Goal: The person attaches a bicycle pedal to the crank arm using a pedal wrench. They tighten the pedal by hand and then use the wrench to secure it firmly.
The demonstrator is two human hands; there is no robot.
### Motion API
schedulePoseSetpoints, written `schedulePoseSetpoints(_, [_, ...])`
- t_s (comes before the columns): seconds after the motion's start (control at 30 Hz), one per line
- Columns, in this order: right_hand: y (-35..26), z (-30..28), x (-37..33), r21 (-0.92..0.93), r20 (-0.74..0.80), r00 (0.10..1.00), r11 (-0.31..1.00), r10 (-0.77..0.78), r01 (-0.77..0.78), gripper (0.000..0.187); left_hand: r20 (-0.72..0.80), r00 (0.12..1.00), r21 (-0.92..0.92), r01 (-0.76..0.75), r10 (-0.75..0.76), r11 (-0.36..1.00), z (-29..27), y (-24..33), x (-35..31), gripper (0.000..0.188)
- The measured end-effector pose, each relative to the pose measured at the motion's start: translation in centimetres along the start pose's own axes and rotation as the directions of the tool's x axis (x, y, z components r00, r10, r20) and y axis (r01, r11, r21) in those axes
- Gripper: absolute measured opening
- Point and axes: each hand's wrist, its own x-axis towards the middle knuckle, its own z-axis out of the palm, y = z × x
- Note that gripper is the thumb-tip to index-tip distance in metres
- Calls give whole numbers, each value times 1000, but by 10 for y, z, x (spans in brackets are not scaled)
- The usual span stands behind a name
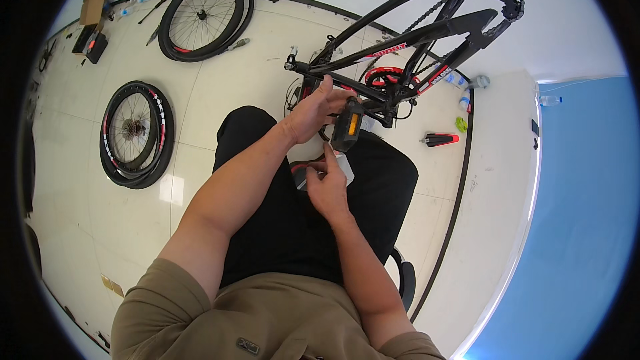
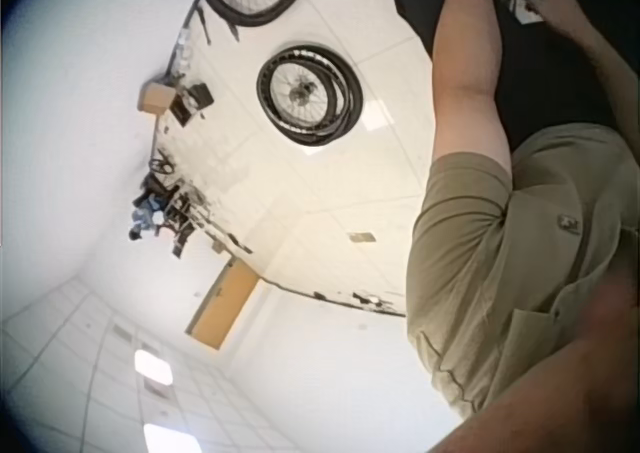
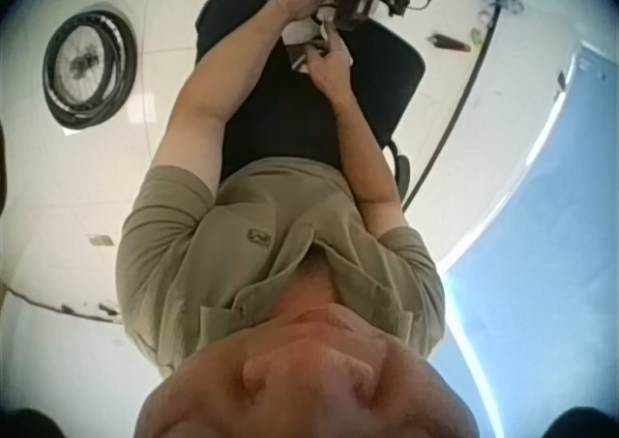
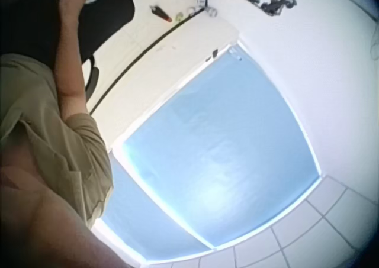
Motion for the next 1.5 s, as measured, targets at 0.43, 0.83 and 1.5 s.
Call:
schedulePoseSetpoints(0.43, [-55,-9,-13,41,-9,978,977,-210,210,80,-32,999,-4,2,-2,1000,3,5,-1,88])
schedulePoseSetpoints(0.83, [-19,-11,-16,483,-308,951,861,-5,161,21,-4,999,-37,-47,47,998,0,-1,2,85])
schedulePoseSetpoints(1.5, [-63,-6,-13,-366,44,996,926,-80,91,88,-16,1000,-37,-6,5,999,-5,-2,7,82])
